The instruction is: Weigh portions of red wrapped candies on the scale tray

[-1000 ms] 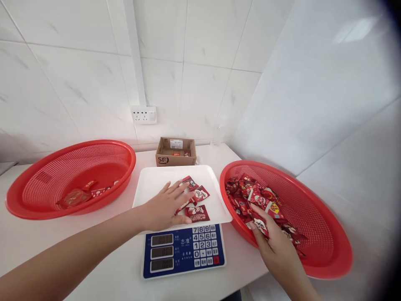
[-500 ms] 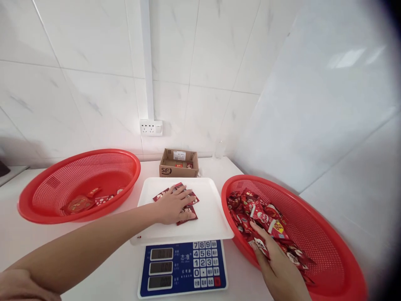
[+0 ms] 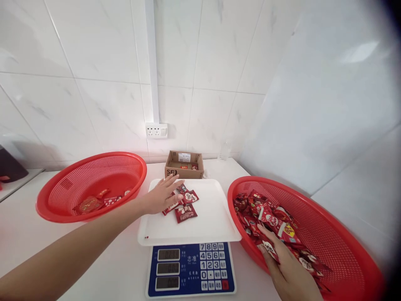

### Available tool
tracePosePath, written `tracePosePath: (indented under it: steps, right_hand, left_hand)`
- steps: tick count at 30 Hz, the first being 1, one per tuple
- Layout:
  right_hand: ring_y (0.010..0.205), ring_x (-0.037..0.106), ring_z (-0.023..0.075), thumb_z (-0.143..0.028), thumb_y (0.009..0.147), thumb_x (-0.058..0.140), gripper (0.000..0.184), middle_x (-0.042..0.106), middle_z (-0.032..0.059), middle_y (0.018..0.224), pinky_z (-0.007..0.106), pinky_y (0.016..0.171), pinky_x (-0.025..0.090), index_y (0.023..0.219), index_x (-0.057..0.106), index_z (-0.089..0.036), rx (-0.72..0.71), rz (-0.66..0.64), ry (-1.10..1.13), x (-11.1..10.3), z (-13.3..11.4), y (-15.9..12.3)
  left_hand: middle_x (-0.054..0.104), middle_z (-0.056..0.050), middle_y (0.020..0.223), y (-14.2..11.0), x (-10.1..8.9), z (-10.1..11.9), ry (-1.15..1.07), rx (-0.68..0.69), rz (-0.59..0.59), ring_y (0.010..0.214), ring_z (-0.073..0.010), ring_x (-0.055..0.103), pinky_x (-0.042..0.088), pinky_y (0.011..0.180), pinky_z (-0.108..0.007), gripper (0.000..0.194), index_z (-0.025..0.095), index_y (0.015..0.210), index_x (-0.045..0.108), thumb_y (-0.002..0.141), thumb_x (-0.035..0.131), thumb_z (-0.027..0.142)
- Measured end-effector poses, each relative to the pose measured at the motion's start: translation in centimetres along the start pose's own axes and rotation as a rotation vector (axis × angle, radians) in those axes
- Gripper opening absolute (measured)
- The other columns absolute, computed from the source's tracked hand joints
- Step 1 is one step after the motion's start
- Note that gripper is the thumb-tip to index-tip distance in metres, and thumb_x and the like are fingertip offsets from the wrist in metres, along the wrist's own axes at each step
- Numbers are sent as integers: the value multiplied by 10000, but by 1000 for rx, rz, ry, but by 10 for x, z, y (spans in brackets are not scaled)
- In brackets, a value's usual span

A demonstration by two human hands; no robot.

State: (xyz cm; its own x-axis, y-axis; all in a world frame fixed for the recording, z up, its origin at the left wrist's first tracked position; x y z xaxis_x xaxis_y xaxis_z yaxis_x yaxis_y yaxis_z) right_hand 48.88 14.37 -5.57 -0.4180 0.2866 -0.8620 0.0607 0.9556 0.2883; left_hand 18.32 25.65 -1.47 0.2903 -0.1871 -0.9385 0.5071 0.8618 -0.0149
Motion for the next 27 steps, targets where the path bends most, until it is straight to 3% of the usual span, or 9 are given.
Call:
tracePosePath:
  steps: [4,7,16,22,27]
  right_hand:
    - [1174,570,251,-392,901,349,448,587,85,1306,379,840,547,1278,518,-216,49,-16,-1,-5,-5,-1]
    - [1152,584,261,-397,896,365,434,609,79,1275,384,840,538,1265,527,-236,72,-12,-23,-9,-8,-3]
    - [1194,542,290,-436,891,378,457,587,83,1297,404,858,524,1278,522,-242,106,-33,-30,-8,-7,-2]
    - [1176,555,294,-428,886,393,450,581,78,1306,390,829,540,1267,541,-239,85,0,-49,-10,-9,-2]
    - [1172,561,287,-428,889,377,453,594,86,1293,409,869,528,1260,534,-221,55,-1,-23,-8,-7,-1]
  left_hand:
    - [135,-96,1562,-22,-8,-23,-16,-100,13,1436,-277,27,111,1144,-539,711,210,1460,226,891,206,635]
    - [136,-50,1568,-48,-13,-25,-41,-147,53,1441,-243,26,101,1157,-506,678,237,1460,223,898,225,618]
    - [365,32,1489,-126,-15,-20,-166,-280,257,1376,-205,314,344,1098,-377,532,332,1388,356,904,348,553]
    - [580,-10,1309,-148,-13,-23,-193,-397,454,1222,-235,521,469,986,-382,443,298,1230,544,882,406,535]
    - [654,-1,1200,-153,-10,-20,-220,-422,520,1137,-212,590,525,897,-315,385,301,1120,617,857,452,529]
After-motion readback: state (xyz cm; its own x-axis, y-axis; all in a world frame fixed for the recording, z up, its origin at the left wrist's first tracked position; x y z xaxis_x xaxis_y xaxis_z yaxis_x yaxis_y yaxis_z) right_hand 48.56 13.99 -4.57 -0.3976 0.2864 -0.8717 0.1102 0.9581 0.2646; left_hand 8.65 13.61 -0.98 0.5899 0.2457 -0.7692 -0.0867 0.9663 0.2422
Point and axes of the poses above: each hand's wrist, its own y-axis towards the middle knuckle, its own x-axis out of the palm, z = x × y, the point moved 9 cm from there along y, towards the middle knuckle
